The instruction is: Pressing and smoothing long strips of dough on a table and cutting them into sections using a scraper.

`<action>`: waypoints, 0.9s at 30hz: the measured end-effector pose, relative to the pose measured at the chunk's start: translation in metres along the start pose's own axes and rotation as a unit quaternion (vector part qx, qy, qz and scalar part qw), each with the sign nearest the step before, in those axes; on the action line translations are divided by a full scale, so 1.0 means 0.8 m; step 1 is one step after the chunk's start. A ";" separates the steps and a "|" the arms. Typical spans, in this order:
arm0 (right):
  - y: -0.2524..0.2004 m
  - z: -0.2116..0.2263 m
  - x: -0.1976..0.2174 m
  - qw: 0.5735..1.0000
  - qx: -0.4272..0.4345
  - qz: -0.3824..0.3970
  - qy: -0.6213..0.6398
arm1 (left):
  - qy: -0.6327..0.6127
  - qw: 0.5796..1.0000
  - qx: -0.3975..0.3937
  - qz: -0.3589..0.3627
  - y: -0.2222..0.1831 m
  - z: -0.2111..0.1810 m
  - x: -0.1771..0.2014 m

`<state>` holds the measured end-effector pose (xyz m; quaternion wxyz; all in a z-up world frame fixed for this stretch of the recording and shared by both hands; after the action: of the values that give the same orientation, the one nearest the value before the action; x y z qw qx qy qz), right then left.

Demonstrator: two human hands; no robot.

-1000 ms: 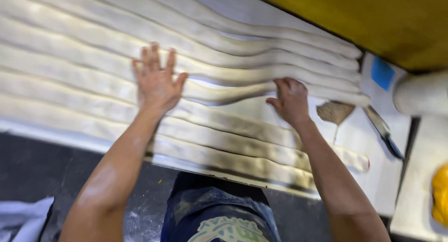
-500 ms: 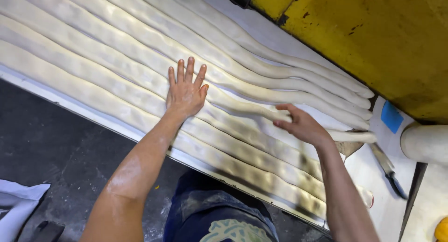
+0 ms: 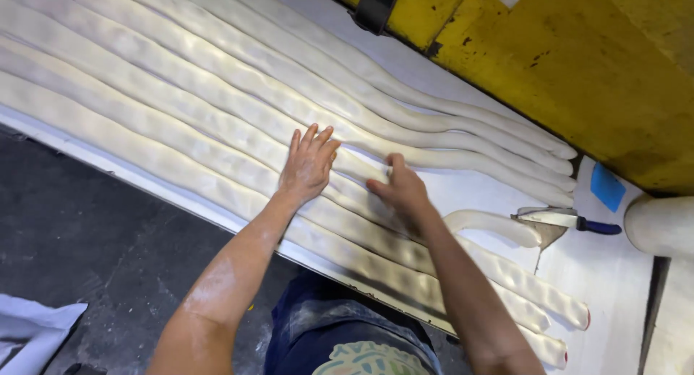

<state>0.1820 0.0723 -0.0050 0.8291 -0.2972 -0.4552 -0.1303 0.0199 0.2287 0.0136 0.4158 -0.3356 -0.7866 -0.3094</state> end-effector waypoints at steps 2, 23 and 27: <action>-0.021 0.023 0.039 0.999 0.025 -0.033 0.013 | 0.012 1.000 -0.001 -0.001 0.003 -0.004 0.005; -0.058 -0.041 0.004 0.947 0.166 -0.243 -0.130 | 0.015 0.996 -0.081 0.035 -0.025 -0.119 -0.007; -0.045 -0.084 0.002 0.979 0.064 -0.183 0.055 | 0.036 0.997 -0.059 0.029 -0.006 -0.109 -0.021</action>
<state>0.2110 0.0029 -0.0174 0.8325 -0.1474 -0.4629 -0.2665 0.0621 0.1546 0.0386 0.4319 -0.3711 -0.7415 -0.3548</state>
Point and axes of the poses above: each hand's wrist, its own y-axis towards the middle knuckle, its own x-axis out of the back of the hand, z = x × y, the point moved 9 cm from there along y, towards the middle knuckle, and after that the axes turned 6 degrees about x, right-handed, at the moved point
